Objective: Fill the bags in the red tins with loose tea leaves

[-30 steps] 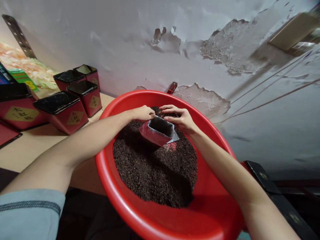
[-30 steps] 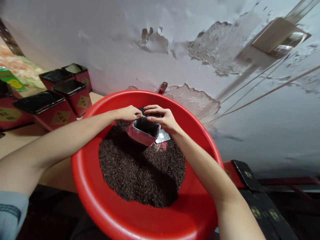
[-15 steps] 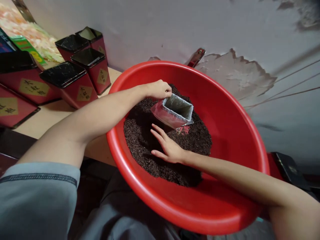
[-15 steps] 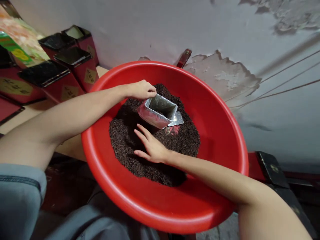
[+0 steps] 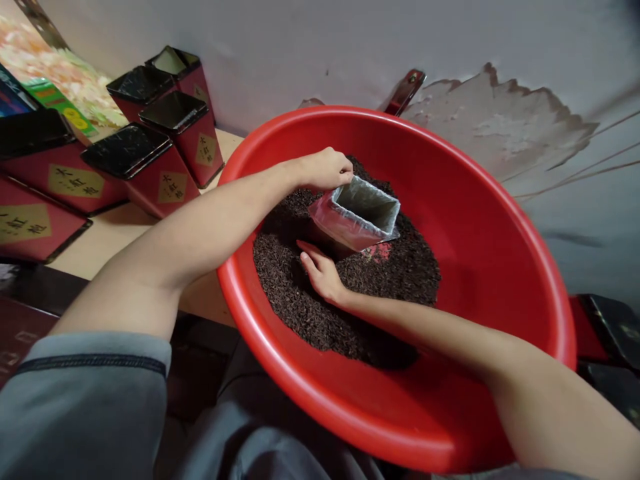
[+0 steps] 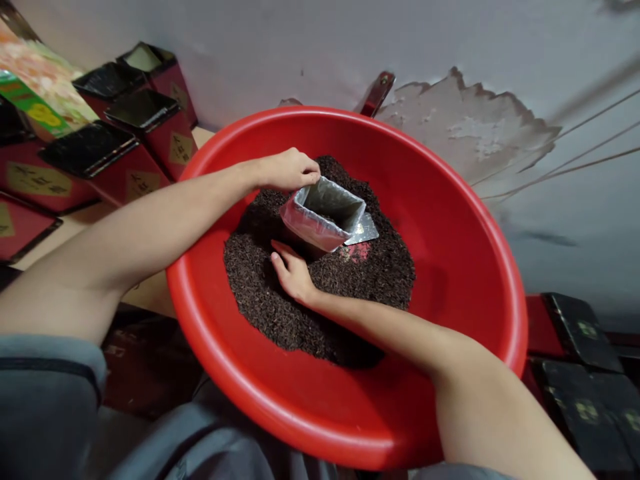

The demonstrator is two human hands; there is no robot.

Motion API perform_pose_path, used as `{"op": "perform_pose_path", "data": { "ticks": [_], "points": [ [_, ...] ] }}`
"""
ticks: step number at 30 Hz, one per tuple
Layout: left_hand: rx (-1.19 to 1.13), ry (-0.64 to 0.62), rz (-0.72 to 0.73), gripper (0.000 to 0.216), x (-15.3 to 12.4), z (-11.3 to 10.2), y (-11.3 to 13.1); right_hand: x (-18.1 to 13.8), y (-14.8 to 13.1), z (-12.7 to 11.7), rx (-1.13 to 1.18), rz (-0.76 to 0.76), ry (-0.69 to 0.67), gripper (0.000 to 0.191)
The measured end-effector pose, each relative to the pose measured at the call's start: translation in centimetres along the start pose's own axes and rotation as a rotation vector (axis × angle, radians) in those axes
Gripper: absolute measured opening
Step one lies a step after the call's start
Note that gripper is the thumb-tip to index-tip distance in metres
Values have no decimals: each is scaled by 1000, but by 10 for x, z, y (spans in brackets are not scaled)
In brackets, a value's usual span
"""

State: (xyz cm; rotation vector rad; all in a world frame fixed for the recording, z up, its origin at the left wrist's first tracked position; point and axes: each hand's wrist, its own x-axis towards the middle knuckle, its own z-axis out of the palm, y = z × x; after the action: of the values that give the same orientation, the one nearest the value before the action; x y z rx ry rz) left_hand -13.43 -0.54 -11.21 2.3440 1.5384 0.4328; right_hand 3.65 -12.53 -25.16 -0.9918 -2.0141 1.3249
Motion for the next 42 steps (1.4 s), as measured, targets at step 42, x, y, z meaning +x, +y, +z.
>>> {"op": "perform_pose_path", "data": {
  "ticks": [42],
  "points": [
    [-24, -34, -7, 31, 1, -2, -1, 9, -78, 2, 943, 1139, -67, 33]
  ]
}}
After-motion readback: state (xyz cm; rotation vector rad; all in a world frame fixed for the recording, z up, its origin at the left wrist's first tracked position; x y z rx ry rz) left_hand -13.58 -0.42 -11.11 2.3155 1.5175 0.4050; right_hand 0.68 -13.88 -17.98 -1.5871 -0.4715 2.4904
